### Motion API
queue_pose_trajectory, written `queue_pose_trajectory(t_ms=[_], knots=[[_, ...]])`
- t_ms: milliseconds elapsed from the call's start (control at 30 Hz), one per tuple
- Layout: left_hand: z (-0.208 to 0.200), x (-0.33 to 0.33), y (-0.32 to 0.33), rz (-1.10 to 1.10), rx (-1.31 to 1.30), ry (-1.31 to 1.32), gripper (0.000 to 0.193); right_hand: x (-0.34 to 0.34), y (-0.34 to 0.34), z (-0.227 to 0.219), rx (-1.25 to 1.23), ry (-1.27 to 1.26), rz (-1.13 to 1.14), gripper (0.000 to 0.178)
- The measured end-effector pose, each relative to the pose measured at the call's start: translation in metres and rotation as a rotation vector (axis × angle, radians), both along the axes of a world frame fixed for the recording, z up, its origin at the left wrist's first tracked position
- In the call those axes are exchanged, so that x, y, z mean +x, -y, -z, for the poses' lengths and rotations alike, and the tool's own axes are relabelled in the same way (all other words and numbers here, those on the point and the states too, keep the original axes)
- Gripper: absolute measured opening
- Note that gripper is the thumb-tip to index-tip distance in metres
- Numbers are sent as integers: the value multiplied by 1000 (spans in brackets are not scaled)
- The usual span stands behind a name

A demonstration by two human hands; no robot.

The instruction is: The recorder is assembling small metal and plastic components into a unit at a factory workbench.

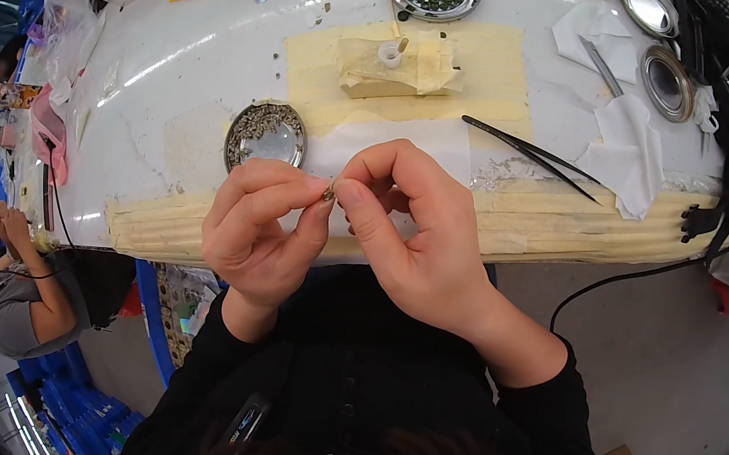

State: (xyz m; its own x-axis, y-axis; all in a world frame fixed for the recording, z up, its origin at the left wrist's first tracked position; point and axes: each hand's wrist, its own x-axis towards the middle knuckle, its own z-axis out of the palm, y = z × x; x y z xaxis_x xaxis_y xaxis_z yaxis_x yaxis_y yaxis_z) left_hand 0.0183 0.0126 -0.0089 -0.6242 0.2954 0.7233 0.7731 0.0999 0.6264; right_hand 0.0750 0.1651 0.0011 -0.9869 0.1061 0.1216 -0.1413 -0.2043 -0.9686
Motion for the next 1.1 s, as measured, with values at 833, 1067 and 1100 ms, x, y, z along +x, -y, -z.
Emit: queue_pose_trajectory(t_ms=[833,1067,1100], knots=[[0,0,3,33,72,168,25,-4,-5,-6,548,-368,261,17],[1,-2,5,64,101,186,23,-5,-2,-2,349,-275,179,12],[2,-2,5,63,99,188,23,-5,-2,-3,350,-276,178,12]])
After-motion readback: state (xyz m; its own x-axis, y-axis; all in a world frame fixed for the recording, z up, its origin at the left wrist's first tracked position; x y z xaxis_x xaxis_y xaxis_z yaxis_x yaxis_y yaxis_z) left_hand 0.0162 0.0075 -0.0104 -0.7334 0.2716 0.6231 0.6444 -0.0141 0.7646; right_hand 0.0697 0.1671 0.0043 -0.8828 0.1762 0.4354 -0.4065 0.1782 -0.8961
